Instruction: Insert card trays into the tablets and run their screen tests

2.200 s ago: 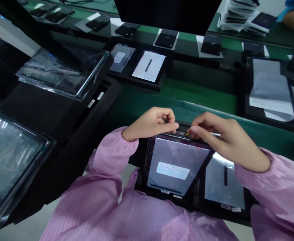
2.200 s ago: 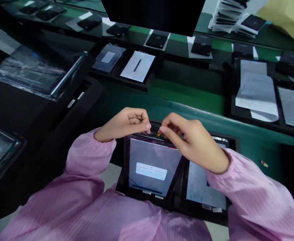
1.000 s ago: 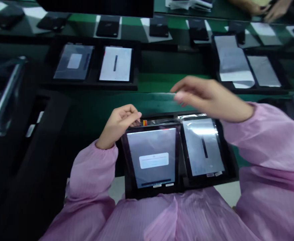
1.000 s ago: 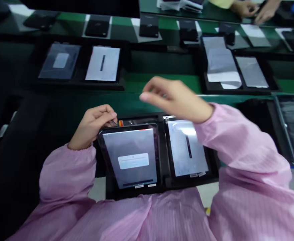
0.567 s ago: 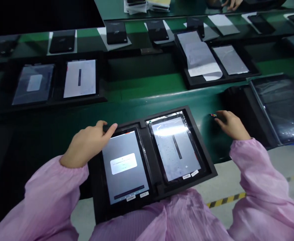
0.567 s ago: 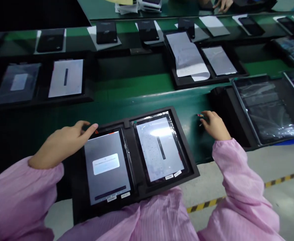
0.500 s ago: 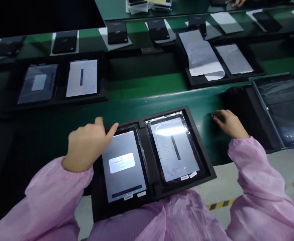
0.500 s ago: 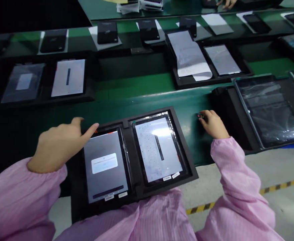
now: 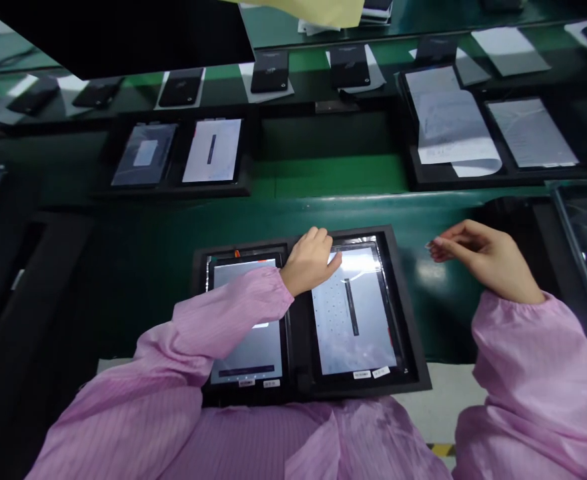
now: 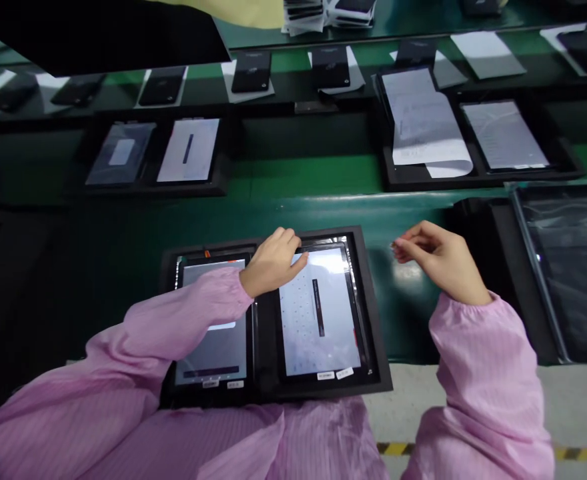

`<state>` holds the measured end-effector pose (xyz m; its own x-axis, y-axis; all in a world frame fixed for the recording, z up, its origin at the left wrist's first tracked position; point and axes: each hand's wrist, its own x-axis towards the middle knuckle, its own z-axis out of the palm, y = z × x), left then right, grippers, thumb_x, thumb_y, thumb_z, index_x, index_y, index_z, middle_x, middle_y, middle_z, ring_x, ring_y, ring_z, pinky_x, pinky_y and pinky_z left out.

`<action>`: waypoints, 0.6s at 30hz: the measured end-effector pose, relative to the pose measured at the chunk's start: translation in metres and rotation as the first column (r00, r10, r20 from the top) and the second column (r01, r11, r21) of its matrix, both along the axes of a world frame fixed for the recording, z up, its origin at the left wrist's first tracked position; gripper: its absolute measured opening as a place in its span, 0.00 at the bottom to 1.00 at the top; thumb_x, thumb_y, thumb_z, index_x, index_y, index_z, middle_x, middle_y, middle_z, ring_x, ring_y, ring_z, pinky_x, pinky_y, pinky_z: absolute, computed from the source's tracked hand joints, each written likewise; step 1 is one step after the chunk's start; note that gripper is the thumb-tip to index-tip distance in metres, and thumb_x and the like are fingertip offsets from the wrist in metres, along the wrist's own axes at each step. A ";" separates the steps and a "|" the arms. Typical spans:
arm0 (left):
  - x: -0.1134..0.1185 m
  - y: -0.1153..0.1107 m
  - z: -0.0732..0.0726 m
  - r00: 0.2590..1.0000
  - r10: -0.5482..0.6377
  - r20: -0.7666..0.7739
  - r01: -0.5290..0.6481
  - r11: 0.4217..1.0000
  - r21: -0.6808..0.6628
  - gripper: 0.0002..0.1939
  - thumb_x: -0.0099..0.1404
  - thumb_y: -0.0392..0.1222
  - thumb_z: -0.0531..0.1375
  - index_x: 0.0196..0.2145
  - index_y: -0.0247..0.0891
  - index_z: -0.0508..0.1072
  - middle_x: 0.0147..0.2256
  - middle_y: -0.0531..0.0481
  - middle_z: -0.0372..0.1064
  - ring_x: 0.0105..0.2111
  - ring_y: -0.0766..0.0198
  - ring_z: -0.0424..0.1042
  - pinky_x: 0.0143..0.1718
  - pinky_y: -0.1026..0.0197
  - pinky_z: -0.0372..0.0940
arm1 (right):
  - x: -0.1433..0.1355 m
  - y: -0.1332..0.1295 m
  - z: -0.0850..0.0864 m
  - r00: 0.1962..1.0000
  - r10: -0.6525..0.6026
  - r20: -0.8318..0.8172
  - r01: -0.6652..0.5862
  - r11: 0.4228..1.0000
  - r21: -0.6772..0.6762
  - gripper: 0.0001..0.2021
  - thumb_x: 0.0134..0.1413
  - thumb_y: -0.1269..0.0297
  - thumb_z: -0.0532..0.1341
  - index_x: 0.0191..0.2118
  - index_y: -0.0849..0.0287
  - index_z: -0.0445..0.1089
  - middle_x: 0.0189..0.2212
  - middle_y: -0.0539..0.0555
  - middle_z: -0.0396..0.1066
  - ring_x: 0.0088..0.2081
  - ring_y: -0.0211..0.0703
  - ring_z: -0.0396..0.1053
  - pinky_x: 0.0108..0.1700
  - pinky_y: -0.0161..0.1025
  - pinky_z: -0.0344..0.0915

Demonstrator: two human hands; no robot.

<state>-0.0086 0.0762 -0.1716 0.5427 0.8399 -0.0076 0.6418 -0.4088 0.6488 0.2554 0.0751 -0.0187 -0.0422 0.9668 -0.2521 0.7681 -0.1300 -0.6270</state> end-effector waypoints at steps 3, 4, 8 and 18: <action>-0.025 0.010 0.027 0.986 -0.045 0.158 0.053 0.997 -0.049 0.09 0.68 0.37 0.49 0.34 0.35 0.67 0.37 0.46 0.68 0.39 0.61 0.66 0.42 0.59 0.62 | -0.055 -0.003 0.015 0.998 0.043 -0.038 -0.035 0.984 0.176 0.03 0.51 0.67 0.67 0.30 0.58 0.73 0.27 0.54 0.77 0.29 0.42 0.76 0.34 0.35 0.76; -0.034 0.012 0.039 0.962 -0.091 0.258 0.115 0.990 -0.080 0.08 0.68 0.36 0.48 0.33 0.37 0.65 0.34 0.50 0.67 0.34 0.64 0.66 0.38 0.62 0.61 | -0.071 -0.006 0.021 0.997 0.070 -0.012 -0.065 0.968 0.241 0.02 0.52 0.68 0.67 0.31 0.58 0.74 0.27 0.53 0.77 0.29 0.42 0.76 0.34 0.36 0.75; -0.061 0.014 0.083 0.784 -0.277 0.555 0.406 0.906 -0.121 0.09 0.66 0.32 0.47 0.37 0.40 0.65 0.18 0.61 0.53 0.18 0.70 0.53 0.25 0.64 0.53 | -0.110 -0.021 0.047 0.986 0.109 0.129 -0.153 0.898 0.412 0.02 0.55 0.65 0.65 0.35 0.55 0.72 0.28 0.51 0.76 0.30 0.41 0.75 0.33 0.38 0.73; -0.074 0.005 0.088 0.704 -0.335 0.626 0.416 0.909 0.019 0.09 0.61 0.31 0.49 0.34 0.39 0.66 0.18 0.60 0.53 0.17 0.71 0.51 0.23 0.64 0.52 | -0.137 -0.033 0.058 0.811 0.333 0.482 -0.514 0.799 0.313 0.02 0.60 0.64 0.61 0.38 0.53 0.68 0.29 0.45 0.74 0.25 0.29 0.69 0.27 0.29 0.64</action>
